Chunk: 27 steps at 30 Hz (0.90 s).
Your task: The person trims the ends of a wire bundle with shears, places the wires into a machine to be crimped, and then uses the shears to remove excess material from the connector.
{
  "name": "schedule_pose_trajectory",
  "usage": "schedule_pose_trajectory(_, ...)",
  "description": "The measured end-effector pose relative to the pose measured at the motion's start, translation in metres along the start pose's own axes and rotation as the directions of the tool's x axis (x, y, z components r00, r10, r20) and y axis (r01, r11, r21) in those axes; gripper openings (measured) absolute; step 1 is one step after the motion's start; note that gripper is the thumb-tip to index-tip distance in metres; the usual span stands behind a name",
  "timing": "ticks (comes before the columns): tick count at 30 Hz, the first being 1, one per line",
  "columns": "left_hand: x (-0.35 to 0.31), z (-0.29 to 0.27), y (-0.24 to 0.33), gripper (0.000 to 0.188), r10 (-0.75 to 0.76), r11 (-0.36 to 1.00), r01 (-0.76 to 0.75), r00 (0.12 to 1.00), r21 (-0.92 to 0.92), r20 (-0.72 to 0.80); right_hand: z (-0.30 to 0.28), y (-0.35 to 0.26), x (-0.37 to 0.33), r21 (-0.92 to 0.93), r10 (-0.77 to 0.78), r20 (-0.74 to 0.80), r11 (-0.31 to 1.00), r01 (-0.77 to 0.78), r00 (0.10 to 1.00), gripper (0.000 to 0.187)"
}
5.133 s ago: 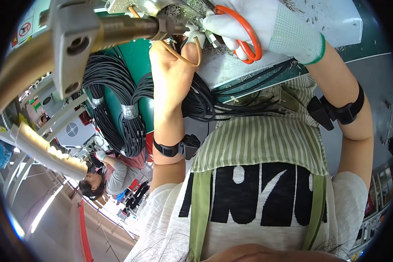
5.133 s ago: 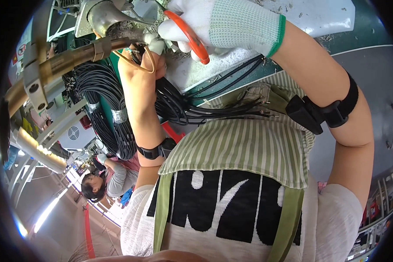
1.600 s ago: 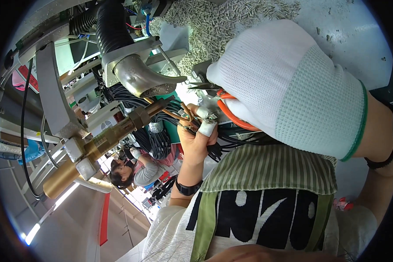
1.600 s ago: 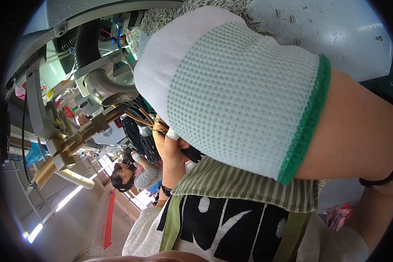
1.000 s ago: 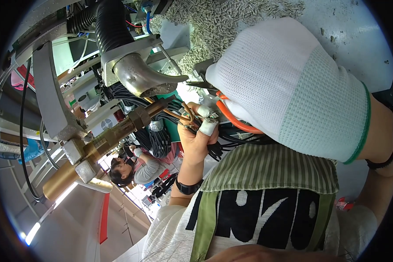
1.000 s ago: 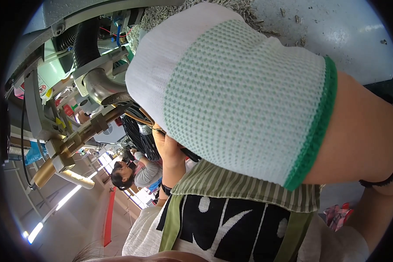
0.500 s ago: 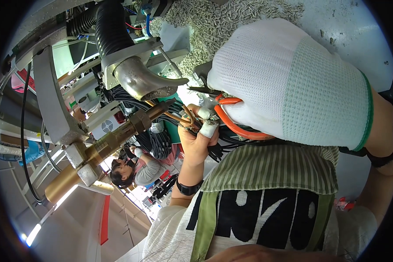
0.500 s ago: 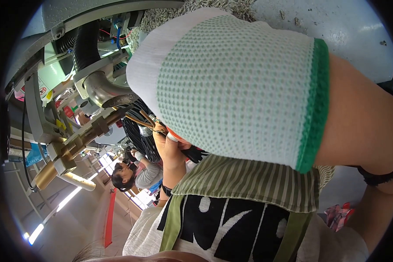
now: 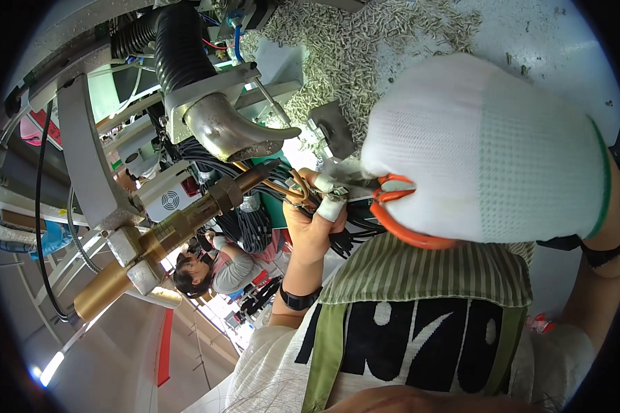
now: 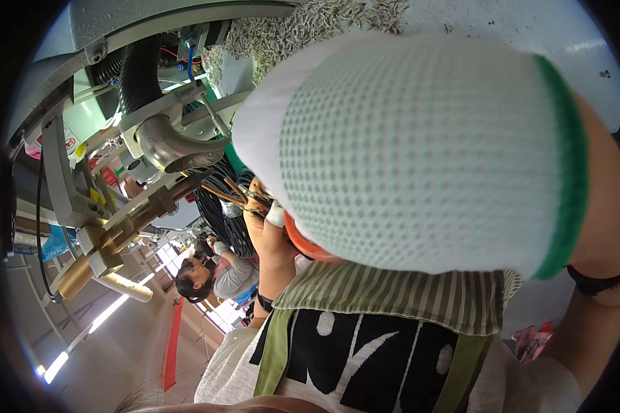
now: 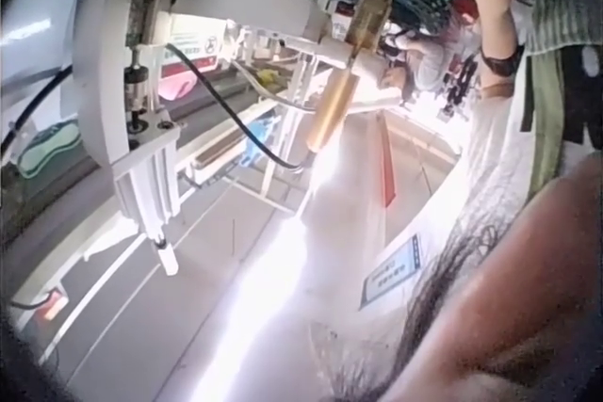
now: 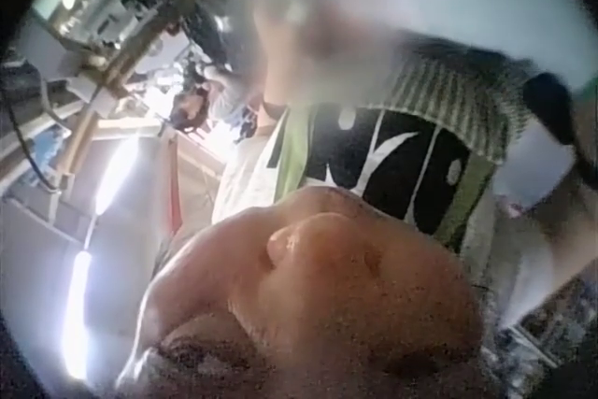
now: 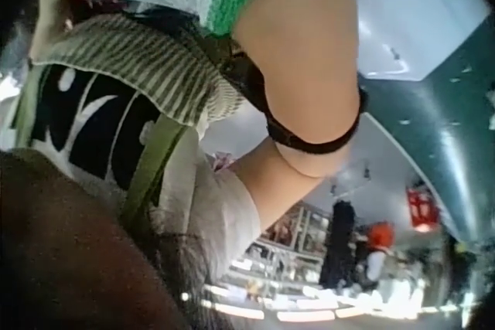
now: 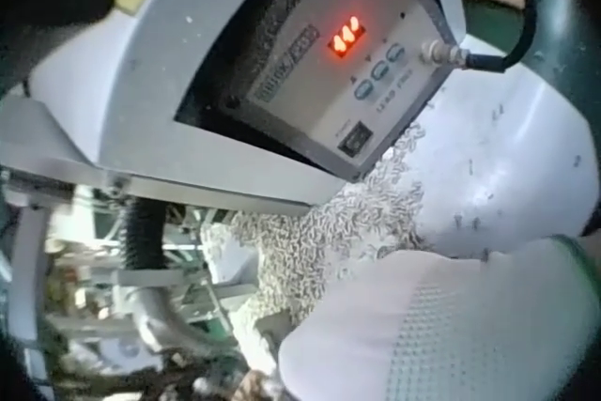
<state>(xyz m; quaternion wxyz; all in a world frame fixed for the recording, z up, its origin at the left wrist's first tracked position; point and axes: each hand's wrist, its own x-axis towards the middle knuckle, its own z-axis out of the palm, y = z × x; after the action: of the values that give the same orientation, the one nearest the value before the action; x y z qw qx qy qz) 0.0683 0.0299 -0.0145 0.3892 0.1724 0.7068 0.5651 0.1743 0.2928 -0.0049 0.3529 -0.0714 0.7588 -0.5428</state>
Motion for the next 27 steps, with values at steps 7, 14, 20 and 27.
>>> schedule_pose_trajectory(7,0.004,-0.002,0.001,0.020,-0.069,0.989,0.080,0.994,-0.121,0.087,-0.010,0.005,0.001,-0.022,-0.049,-0.136,0.999,0.047,0.989,0.060)
schedule_pose_trajectory(14,0.005,-0.001,-0.001,0.020,-0.061,0.992,0.070,0.995,-0.107,0.082,-0.019,0.003,0.001,-0.054,-0.105,-0.260,0.994,0.094,0.960,0.047)
schedule_pose_trajectory(20,0.004,0.002,0.001,0.020,-0.055,0.994,0.060,0.997,-0.089,0.060,-0.023,0.009,-0.002,-0.088,-0.150,-0.365,0.988,0.126,0.919,0.036)
schedule_pose_trajectory(27,0.002,0.003,0.001,0.019,-0.030,0.993,0.038,0.996,-0.111,0.080,-0.025,0.049,-0.008,-0.141,-0.206,-0.482,0.978,0.156,0.852,0.025)
